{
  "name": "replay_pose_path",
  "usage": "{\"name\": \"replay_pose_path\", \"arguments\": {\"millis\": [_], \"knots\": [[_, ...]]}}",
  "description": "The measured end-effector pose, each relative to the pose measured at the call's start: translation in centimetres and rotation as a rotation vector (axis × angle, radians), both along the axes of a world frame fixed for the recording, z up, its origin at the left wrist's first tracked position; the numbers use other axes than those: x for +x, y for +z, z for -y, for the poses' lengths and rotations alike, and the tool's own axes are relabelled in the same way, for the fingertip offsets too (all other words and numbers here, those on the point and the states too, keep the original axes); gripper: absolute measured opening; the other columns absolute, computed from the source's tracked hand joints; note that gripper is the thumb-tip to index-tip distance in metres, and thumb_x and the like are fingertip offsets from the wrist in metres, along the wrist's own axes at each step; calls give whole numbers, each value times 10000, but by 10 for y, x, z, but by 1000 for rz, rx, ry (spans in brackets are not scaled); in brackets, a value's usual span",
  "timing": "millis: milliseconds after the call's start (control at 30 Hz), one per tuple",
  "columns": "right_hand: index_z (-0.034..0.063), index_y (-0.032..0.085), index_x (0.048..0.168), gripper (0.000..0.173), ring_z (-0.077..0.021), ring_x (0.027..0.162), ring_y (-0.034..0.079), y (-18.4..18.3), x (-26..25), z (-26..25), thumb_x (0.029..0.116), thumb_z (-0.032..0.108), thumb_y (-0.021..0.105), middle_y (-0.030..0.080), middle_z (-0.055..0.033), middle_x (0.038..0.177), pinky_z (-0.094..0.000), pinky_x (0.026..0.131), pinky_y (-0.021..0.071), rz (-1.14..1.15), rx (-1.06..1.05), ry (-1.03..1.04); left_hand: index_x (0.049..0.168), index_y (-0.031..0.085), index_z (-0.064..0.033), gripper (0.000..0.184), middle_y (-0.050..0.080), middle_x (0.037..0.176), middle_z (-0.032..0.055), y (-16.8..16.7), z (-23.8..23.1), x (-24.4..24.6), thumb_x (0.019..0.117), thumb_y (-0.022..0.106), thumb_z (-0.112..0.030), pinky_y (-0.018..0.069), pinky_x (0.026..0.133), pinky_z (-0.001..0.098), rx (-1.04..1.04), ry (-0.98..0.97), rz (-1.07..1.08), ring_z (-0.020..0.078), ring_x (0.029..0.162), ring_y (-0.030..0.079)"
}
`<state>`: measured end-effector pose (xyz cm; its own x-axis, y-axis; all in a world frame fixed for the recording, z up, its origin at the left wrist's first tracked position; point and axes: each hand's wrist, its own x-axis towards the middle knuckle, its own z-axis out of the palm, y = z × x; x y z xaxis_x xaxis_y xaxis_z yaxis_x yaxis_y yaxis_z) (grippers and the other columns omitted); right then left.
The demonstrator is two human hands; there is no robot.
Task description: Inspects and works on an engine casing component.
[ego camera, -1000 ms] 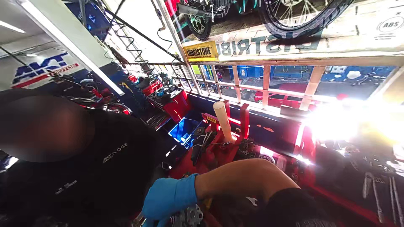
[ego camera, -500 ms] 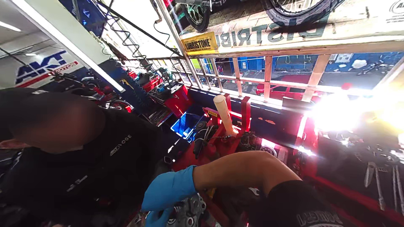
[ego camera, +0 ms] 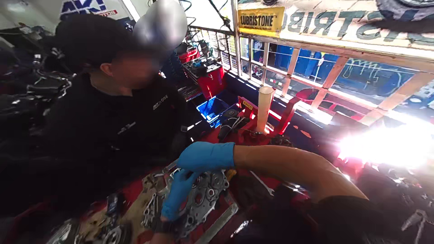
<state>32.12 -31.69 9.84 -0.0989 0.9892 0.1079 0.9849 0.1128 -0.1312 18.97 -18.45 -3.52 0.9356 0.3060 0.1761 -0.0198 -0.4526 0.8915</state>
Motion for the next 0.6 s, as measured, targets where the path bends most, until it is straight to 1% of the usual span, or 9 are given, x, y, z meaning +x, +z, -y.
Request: {"name": "replay_pose_path", "arguments": {"millis": [133, 233, 267, 300, 333, 400, 500, 567, 600], "knots": [[-28, 647, 990, 99, -412, 864, 668, -1, -9, -6, 961, 57, 604, 663, -210, 915, -579, 665, 518, 82, -150, -73, 1194, 694, -24, 278, 739, 1122, 39, 5, -2, -3, 933, 710, -115, 581, 956, 285, -74, -58, -57, 64, 1045, 696], [-35, 650, 990, 294, -437, 871, 672, 1, -4, -9, 1055, 210, 501, 665, -230, 906, -606, 678, 508, 93, -184, -122, 1201, 702, -15, 295, 735, 1141, 64, 8, -6, 4, 941, 710, -153, 564, 973, 279, -68, -106, -53, 67, 1058, 690], [-18, 656, 1022, 315, -427, 890, 674, 2, -2, -9, 1062, 254, 503, 670, -220, 922, -603, 706, 511, 61, -193, -116, 1210, 701, -16, 303, 733, 1147, 69, 8, -7, 4, 945, 708, -162, 565, 969, 279, -78, -120, -61, 71, 1057, 691], [6, 662, 1089, 283, -411, 935, 674, 5, 0, -8, 1054, 253, 528, 680, -206, 972, -598, 761, 518, 15, -211, -91, 1229, 693, -12, 323, 728, 1163, 79, 7, -9, 4, 943, 711, -161, 566, 968, 282, -100, -133, -69, 84, 1064, 690], [27, 678, 1137, 241, -393, 971, 676, 6, 2, -8, 1038, 204, 548, 694, -192, 1020, -591, 808, 523, -23, -223, -50, 1243, 681, -5, 353, 721, 1172, 90, 5, -11, 3, 933, 725, -167, 565, 968, 286, -120, -136, -78, 95, 1069, 689], [47, 688, 1121, 179, -363, 980, 675, 5, 5, -8, 1014, 102, 555, 693, -165, 1030, -567, 828, 529, -23, -243, -1, 1293, 655, -14, 455, 705, 1222, 85, 1, -16, -2, 884, 779, -170, 549, 999, 283, -148, -135, -89, 95, 1114, 672], [39, 678, 1041, 169, -367, 889, 684, 4, 0, -9, 1032, 152, 552, 685, -159, 932, -557, 727, 535, 100, -244, -81, 1329, 642, -30, 523, 686, 1274, 74, -5, -19, -10, 852, 807, -167, 518, 1039, 279, -125, -104, -70, 88, 1167, 643], [51, 661, 925, 303, -359, 771, 674, -1, -6, -9, 1058, 284, 520, 649, -142, 800, -533, 599, 501, 204, -213, -137, 1299, 663, -30, 478, 701, 1252, 77, -12, -17, -14, 865, 796, -178, 525, 1035, 284, -115, -69, -59, 92, 1159, 654], [59, 652, 884, 363, -351, 735, 666, -2, -6, -9, 1064, 337, 503, 631, -132, 756, -523, 567, 479, 222, -199, -147, 1283, 673, -31, 453, 706, 1236, 77, -13, -16, -15, 872, 787, -183, 527, 1027, 280, -113, -58, -57, 88, 1147, 657]]}}
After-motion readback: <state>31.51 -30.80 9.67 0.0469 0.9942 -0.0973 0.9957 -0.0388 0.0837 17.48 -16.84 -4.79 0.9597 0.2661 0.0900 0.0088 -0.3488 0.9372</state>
